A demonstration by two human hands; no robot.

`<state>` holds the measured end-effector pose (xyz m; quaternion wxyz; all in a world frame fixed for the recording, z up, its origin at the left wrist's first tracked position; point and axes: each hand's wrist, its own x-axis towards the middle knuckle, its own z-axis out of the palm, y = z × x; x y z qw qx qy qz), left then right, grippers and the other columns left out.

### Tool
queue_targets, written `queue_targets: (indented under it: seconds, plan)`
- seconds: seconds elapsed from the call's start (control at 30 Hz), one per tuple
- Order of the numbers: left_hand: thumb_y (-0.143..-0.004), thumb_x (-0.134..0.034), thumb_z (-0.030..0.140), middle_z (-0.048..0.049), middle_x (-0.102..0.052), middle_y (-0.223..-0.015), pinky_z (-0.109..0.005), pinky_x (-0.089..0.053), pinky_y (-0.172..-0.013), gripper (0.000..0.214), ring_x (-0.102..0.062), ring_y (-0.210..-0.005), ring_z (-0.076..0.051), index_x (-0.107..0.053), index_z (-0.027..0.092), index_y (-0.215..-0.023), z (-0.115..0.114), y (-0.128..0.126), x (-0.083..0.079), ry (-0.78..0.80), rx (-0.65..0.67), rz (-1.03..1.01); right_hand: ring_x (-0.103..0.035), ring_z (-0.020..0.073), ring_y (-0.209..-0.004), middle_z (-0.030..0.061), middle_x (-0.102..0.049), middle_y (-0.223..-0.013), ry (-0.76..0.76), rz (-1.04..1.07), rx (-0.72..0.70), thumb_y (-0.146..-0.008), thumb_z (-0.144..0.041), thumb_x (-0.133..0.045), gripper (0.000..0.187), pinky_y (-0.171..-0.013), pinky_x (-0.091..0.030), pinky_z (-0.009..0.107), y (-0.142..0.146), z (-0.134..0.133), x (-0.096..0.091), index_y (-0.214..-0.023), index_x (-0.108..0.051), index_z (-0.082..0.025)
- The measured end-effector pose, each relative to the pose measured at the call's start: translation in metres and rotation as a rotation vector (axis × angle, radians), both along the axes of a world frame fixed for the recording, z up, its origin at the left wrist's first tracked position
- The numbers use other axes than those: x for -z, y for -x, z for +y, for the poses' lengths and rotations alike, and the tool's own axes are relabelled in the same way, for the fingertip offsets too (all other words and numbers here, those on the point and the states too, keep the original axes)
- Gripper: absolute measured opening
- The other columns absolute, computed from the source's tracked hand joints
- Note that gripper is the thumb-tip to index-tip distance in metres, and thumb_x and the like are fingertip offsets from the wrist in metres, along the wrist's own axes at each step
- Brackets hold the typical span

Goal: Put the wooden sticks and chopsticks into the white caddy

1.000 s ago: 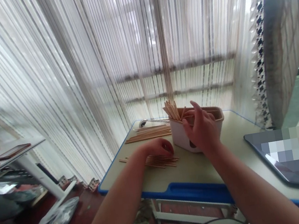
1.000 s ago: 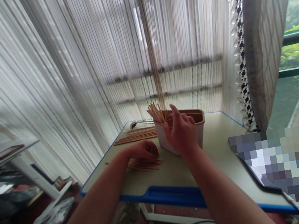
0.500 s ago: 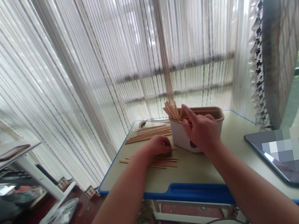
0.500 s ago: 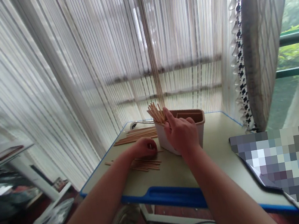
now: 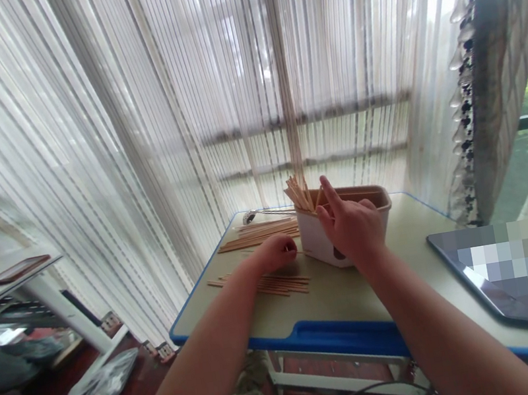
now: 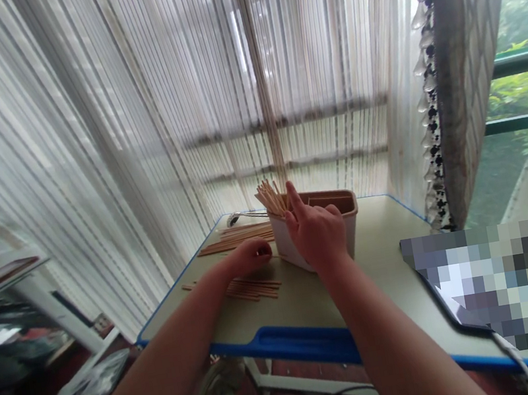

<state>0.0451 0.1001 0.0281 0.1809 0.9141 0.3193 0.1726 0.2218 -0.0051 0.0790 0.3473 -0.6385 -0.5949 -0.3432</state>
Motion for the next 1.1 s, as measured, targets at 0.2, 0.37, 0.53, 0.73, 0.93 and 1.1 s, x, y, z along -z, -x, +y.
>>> queue_targets:
  seconds: [0.2, 0.37, 0.53, 0.73, 0.93, 1.1]
  plan:
    - [-0.079, -0.056, 0.025, -0.0035, -0.062, -0.079, -0.022, -0.044, -0.069, 0.015, -0.053, -0.073, -0.011, -0.063, 0.012, -0.081, 0.0, -0.004, -0.001, 0.172, 0.046, -0.267, -0.05, 0.022, -0.09, 0.0074, -0.064, -0.098, -0.123, -0.013, -0.15, -0.088, -0.037, -0.045, 0.043, -0.078, -0.031, 0.035, -0.002, 0.0, 0.006, -0.127, -0.053, -0.02]
    - [-0.074, -0.065, 0.041, -0.0046, -0.063, -0.082, -0.026, -0.045, -0.076, 0.031, -0.055, -0.078, -0.013, -0.063, 0.012, -0.084, -0.001, -0.002, -0.007, 0.32, 0.096, -0.511, -0.046, 0.0214, -0.096, 0.0048, -0.063, -0.097, -0.134, -0.054, -0.295, -0.086, -0.034, -0.05, 0.022, -0.087, -0.03, 0.035, -0.002, -0.004, 0.008, -0.094, -0.066, -0.023]
    - [-0.071, -0.068, 0.047, -0.0041, -0.064, -0.086, -0.03, -0.044, -0.085, 0.037, -0.056, -0.085, -0.015, -0.065, 0.012, -0.086, 0.0, 0.001, -0.011, 0.313, 0.032, -0.613, -0.046, 0.0195, -0.095, 0.0023, -0.066, -0.089, -0.066, -0.099, -0.347, -0.087, -0.031, -0.051, 0.019, -0.088, -0.027, 0.035, -0.002, -0.001, 0.008, -0.089, -0.068, -0.023]
    - [-0.068, -0.072, 0.046, -0.0044, -0.065, -0.086, -0.032, -0.043, -0.087, 0.04, -0.057, -0.086, -0.016, -0.066, 0.012, -0.088, 0.0, 0.0, -0.012, 0.423, 0.053, -0.68, -0.048, 0.0182, -0.09, 0.0013, -0.068, -0.085, -0.029, -0.116, -0.349, -0.088, -0.033, -0.05, 0.021, -0.087, -0.027, 0.034, -0.003, -0.001, 0.006, -0.086, -0.069, -0.024]
    - [-0.069, -0.071, 0.046, -0.0038, -0.065, -0.088, -0.031, -0.043, -0.087, 0.04, -0.057, -0.087, -0.016, -0.067, 0.013, -0.089, -0.003, 0.001, -0.015, 0.41, 0.028, -0.674, -0.05, 0.0174, -0.089, 0.0019, -0.068, -0.08, 0.003, -0.123, -0.391, -0.088, -0.031, -0.05, 0.02, -0.086, -0.029, 0.035, -0.001, -0.001, 0.007, -0.081, -0.067, -0.022]
    - [-0.072, -0.067, 0.049, -0.0045, -0.065, -0.088, -0.028, -0.044, -0.081, 0.042, -0.056, -0.084, -0.015, -0.067, 0.012, -0.091, 0.0, 0.0, -0.008, 0.399, 0.023, -0.551, -0.052, 0.018, -0.089, 0.0054, -0.067, -0.088, -0.179, 0.041, -0.377, -0.09, -0.028, -0.048, 0.017, -0.082, -0.035, 0.033, 0.0, -0.001, 0.006, -0.087, -0.062, -0.018]
